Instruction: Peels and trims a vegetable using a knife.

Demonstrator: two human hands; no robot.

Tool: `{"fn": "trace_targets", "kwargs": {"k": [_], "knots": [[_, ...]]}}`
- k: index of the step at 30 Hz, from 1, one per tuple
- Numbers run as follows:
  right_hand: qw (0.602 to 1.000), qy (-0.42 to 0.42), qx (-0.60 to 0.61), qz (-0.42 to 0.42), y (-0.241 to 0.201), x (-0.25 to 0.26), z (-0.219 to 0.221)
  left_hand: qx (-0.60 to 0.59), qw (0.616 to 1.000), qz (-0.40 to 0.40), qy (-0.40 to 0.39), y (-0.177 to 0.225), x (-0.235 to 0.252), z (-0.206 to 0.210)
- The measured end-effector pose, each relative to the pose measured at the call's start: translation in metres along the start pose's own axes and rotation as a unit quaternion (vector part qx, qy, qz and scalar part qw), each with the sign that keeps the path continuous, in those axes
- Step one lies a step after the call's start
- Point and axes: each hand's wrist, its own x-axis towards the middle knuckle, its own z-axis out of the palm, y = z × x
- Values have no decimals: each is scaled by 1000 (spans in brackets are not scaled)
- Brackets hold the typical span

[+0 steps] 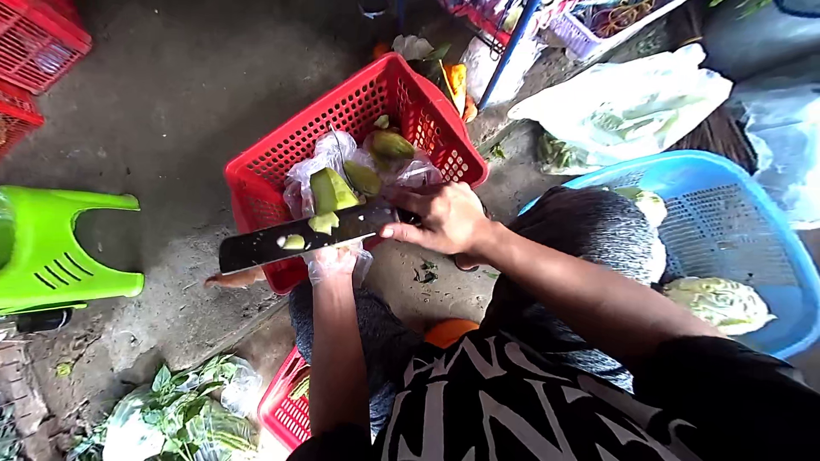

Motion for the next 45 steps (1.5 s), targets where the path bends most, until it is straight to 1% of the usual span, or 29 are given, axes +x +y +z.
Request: {"fn": "trace_targets", "kwargs": {"k": [2,5,7,8,9,10,12,14,15,16,18,20,21,22,23,24,25,26,27,28,30,31,34,37,39,41,43,44,45], "knots": [[1000,-10,4,8,8,4,5,2,1000,12,-22,1,2,-1],[997,-48,-7,62,22,10,7,2,996,10,-85,4,9,-3],[997,-47,-18,65,19,10,3,7,998,3,-62,5,10,-2],[998,-30,-19,55,17,10,3,7,998,0,-54,5,9,0],[999,-15,-17,48,17,10,3,5,998,-4,-59,6,8,1],[998,-19,-11,56,19,11,5,0,997,-13,-76,5,8,0],[989,-79,1,127,27,17,5,-11,990,-44,-136,4,7,-5],[961,-146,31,232,38,30,-4,-23,974,-70,-214,8,7,-6],[942,-175,54,281,42,37,-9,-32,970,-75,-228,9,9,-6],[919,-201,90,326,44,40,-12,-37,971,-75,-223,8,10,-6],[873,-227,172,397,42,40,-15,-45,983,-73,-163,7,14,-4],[853,-206,243,414,35,29,-7,-63,991,-73,-89,9,16,-1],[862,-190,251,397,31,24,-5,-67,993,-75,-54,11,17,0],[886,-171,240,357,26,19,-5,-68,995,-72,-31,12,18,1],[920,-147,206,299,19,12,-4,-63,996,-63,-14,13,17,3],[956,-108,160,222,10,3,-3,-64,997,-48,-5,14,13,4],[984,-57,105,134,3,-4,1,-60,998,-25,-12,13,11,2],[997,-3,62,45,0,-8,5,-55,997,6,-46,9,13,-5],[999,34,29,-30,-3,-9,9,-27,993,25,-114,6,19,-18],[995,58,1,-85,-6,-9,12,29,986,41,-159,6,25,-27],[986,85,-42,-138,-9,-7,20,96,973,77,-195,4,27,-35],[983,94,-57,-144,-9,-5,23,89,972,75,-203,2,25,-37],[980,110,-89,-137,-7,-2,28,-36,981,0,-191,-4,18,-29],[978,113,-98,-143,-2,0,31,-34,988,-5,-153,-8,18,-30],[982,110,-82,-133,6,1,32,-21,995,-4,-98,-6,18,-24],[991,93,-58,-78,17,2,33,-68,997,-8,-22,1,16,-8],[997,56,-45,-2,23,3,28,-72,997,-26,17,9,10,4],[998,49,-45,16,22,4,25,-74,996,-28,30,9,8,8],[997,54,-45,12,17,4,22,-74,997,-24,22,8,6,10]]}}
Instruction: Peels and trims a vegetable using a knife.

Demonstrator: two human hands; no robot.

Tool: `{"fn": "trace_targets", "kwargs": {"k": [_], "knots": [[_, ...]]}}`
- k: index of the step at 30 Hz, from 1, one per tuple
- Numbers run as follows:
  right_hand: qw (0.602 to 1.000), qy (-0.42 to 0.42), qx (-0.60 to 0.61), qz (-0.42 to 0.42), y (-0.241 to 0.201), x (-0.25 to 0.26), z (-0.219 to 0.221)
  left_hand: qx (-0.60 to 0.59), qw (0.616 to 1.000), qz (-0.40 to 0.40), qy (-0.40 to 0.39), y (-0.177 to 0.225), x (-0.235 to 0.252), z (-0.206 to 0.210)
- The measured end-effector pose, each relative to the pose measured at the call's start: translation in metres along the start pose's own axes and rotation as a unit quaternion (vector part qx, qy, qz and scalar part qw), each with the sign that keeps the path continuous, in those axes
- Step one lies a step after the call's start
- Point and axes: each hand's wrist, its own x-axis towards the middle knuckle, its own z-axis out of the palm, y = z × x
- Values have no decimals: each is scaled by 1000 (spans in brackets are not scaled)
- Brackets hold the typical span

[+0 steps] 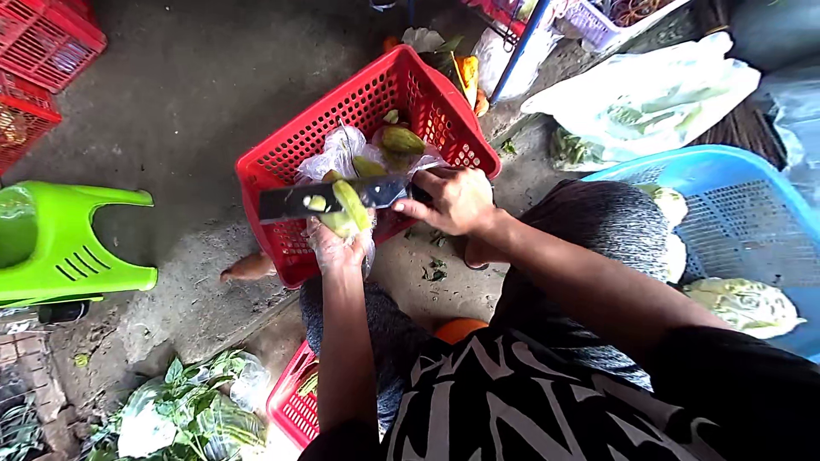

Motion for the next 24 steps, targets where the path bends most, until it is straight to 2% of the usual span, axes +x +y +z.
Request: {"fn": "trace_targets", "kwargs": {"k": [3,4,6,8,11,12,15,18,22,24], "knots": [[998,20,10,-57,-21,-4,-5,-38,995,6,-94,-9,4,-11],[997,21,12,-71,-24,-4,-4,-40,995,1,-91,-10,5,-12],[998,3,26,-64,-19,-2,0,-1,1000,-4,-24,-9,0,-7],[998,-38,42,-17,-9,2,3,27,1000,-11,-8,-7,-3,-6],[983,-137,42,117,7,13,-6,17,995,-62,-82,-1,4,-7],[983,-129,45,125,7,14,-10,14,993,-65,-100,1,6,-6],[996,-54,63,38,-16,5,-19,30,996,-9,-83,-4,3,-6],[998,-39,52,-18,-23,2,-15,45,999,8,12,-10,-5,-8],[996,-68,65,6,-6,7,-6,7,996,-17,-85,-8,0,-13],[996,-64,64,14,-2,10,-5,6,994,-28,-103,-6,4,-13]]}}
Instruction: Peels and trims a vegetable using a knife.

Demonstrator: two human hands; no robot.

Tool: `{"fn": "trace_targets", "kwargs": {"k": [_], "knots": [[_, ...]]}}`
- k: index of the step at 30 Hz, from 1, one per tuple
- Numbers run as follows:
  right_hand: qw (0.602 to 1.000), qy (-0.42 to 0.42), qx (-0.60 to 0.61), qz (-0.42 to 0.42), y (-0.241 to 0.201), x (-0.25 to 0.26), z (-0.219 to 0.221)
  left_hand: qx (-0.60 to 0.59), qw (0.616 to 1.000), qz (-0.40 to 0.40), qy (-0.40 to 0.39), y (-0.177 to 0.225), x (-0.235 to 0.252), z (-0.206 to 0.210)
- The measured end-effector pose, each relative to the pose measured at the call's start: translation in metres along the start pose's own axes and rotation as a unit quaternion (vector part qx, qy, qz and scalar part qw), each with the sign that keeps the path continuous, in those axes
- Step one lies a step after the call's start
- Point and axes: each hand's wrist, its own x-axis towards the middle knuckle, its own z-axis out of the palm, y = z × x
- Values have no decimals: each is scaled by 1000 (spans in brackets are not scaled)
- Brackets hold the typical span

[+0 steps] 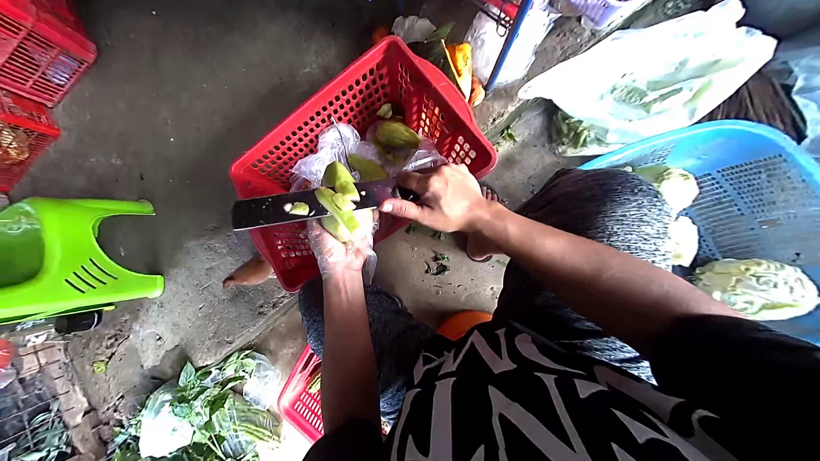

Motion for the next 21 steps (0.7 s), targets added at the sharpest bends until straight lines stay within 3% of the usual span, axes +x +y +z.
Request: {"fn": "trace_targets", "kwargs": {"k": [5,7,9,11,13,15,17,19,21], "knots": [[1000,10,-5,15,4,-1,0,-29,998,-39,-28,2,2,1],[989,-72,4,127,11,7,-5,-8,997,-58,-56,3,2,1],[944,-166,52,280,20,25,-17,10,994,-60,-86,4,3,1],[891,-198,135,385,28,34,-20,28,997,-46,-53,4,2,5],[871,-182,199,410,21,31,-22,59,997,-37,16,4,2,10],[901,-173,196,347,10,20,-29,89,992,-33,84,4,3,16],[965,-140,103,196,1,4,-24,92,990,-14,108,3,4,17],[997,-67,27,42,-11,-10,-17,67,995,8,72,1,3,8],[997,9,-22,-76,-17,-15,-9,53,998,15,10,1,8,-7]]}}
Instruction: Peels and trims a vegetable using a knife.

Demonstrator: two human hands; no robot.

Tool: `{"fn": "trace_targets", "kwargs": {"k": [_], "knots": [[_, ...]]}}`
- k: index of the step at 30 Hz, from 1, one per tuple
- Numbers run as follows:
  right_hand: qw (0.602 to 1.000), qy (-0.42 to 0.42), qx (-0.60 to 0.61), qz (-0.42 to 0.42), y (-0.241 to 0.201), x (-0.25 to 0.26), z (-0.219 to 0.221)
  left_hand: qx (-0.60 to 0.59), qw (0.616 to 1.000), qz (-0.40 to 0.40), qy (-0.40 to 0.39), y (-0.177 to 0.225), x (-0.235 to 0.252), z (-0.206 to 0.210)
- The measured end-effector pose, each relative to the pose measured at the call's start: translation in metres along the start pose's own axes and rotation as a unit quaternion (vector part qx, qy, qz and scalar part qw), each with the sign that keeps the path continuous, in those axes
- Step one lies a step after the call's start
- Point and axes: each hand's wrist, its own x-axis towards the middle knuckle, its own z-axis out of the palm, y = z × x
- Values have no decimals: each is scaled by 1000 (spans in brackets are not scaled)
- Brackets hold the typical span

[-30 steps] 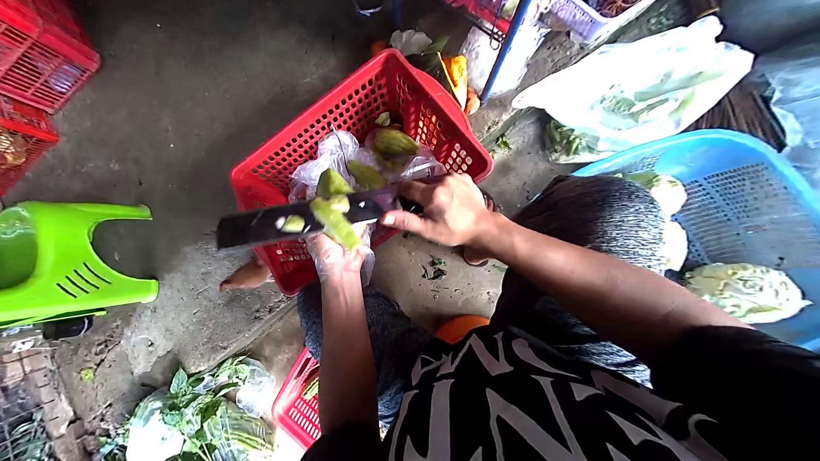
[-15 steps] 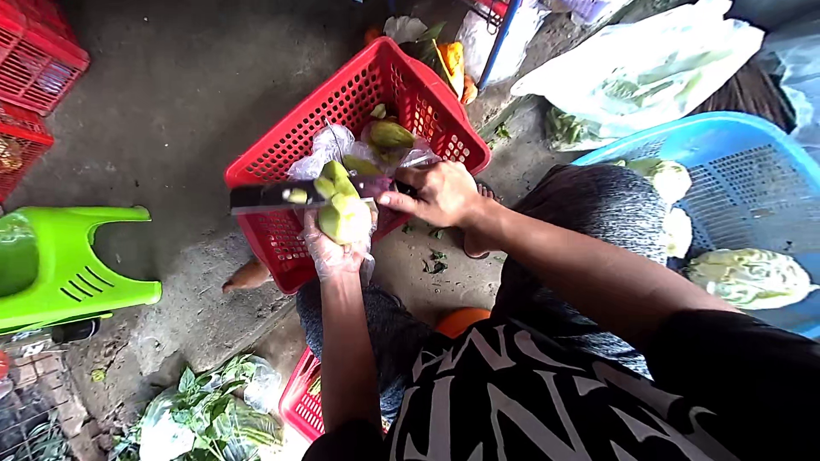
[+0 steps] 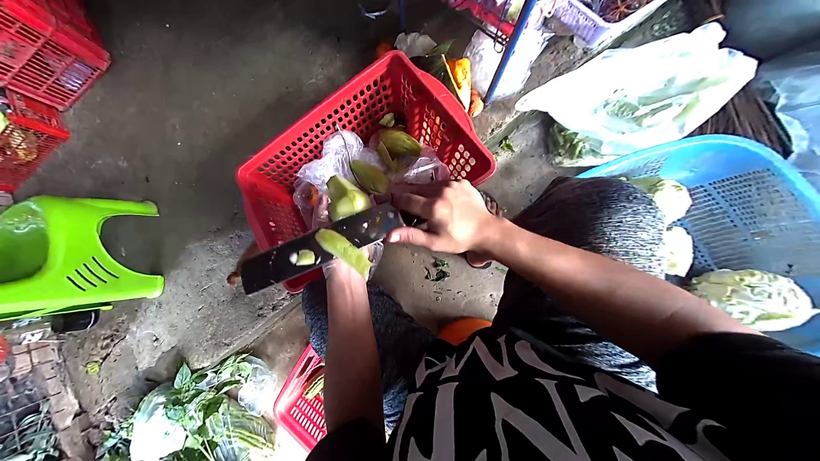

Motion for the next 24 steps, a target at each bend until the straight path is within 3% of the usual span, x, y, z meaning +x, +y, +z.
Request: {"fn": "trace_targets", "kwargs": {"k": [3,8,12,14,16,18,21,22,24], "knots": [[998,37,-25,-37,3,0,11,-1,1000,10,3,1,1,1],[997,-17,-20,79,14,3,15,38,997,31,59,1,-6,11],[999,-9,-9,39,10,3,12,-1,999,27,20,-1,-4,11],[994,-59,9,95,15,6,10,40,998,23,35,0,-9,13],[958,-158,29,239,24,18,0,66,997,2,42,4,-8,16],[890,-213,124,385,36,33,-11,51,998,-11,32,7,-6,15],[757,-164,366,515,37,32,-11,9,997,-39,68,6,-3,16],[740,-153,408,513,32,28,-12,-9,997,-42,68,6,-2,16],[836,-140,333,413,22,18,-16,-40,997,-33,52,5,0,16]]}}
